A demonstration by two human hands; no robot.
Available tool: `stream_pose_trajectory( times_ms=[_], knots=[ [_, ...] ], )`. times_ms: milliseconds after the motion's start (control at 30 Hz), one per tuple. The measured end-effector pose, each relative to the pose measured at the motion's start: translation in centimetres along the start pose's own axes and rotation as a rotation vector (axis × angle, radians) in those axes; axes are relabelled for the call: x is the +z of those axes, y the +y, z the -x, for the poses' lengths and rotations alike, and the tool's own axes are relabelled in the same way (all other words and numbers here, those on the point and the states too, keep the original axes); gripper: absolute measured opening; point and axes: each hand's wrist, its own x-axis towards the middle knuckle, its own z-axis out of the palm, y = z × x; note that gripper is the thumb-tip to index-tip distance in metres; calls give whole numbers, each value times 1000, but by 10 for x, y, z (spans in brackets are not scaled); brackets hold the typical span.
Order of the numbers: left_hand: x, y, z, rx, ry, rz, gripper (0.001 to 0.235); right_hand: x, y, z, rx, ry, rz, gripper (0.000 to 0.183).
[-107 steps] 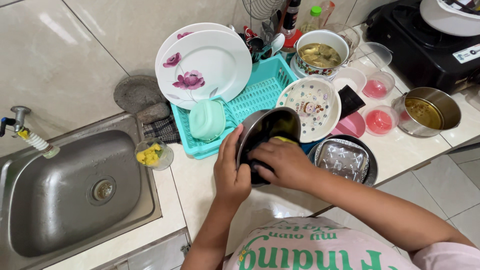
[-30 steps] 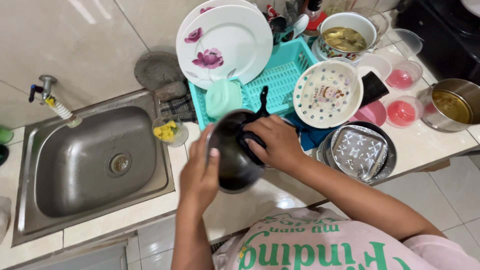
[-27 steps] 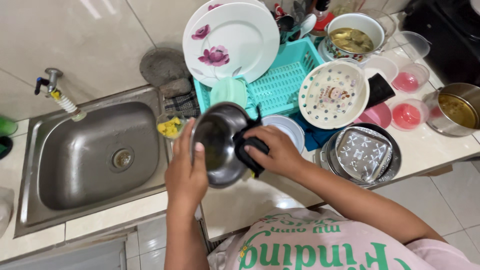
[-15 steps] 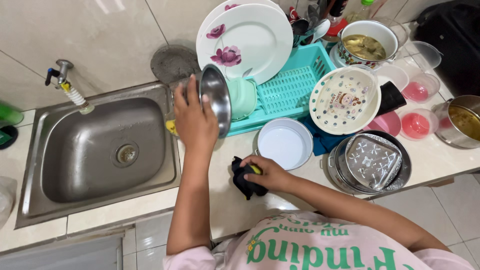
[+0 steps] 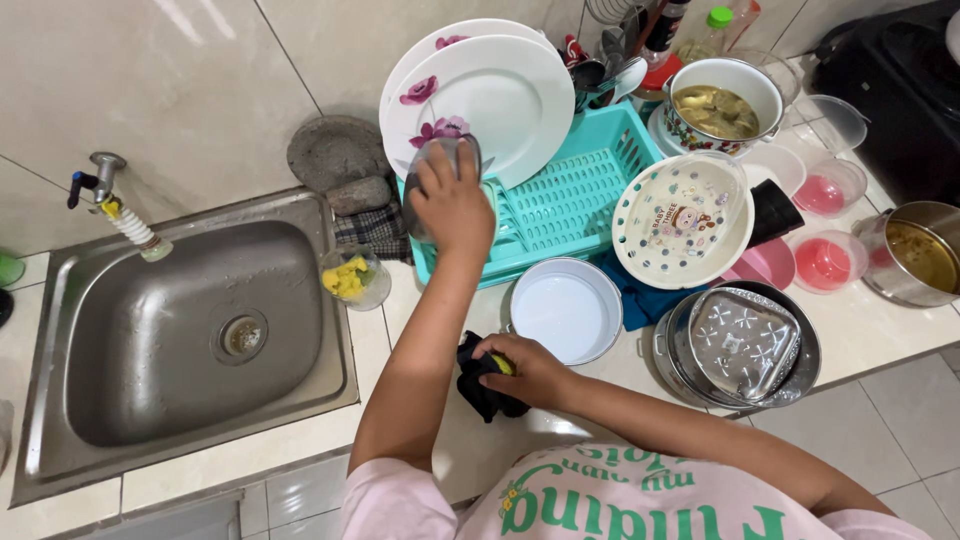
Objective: The person dries various kitchen items including a metal bowl, a ceramic bowl, a plastic container, a steaming rack, and a cup using a yellow and black cloth.
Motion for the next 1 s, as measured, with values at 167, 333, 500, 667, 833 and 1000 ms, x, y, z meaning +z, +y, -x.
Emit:
stream_pose_trajectory(
  times_ms=[167,333,500,667,833,1000],
  knots=[
    [17,36,-2,27,-276,-96,68,3,4,-2,-117,-4,3,31],
    [27,39,-3,29,-368,-228,71,-1,0,0,-134,0,2,32],
    [18,24,-3,-27,-475,30,81,-5,-3,6,-50,-2,-62,31],
    [-20,-9,8,24,-266,313,70,-21,4,11,47,99,-445,28],
    [-74,-32,57,-54,-85,860,31,-87,0,38,97,481,-533,25],
    [-82,11,146,154,-391,954,35,-165,-28,60,-81,832,-847,28]
  ],
)
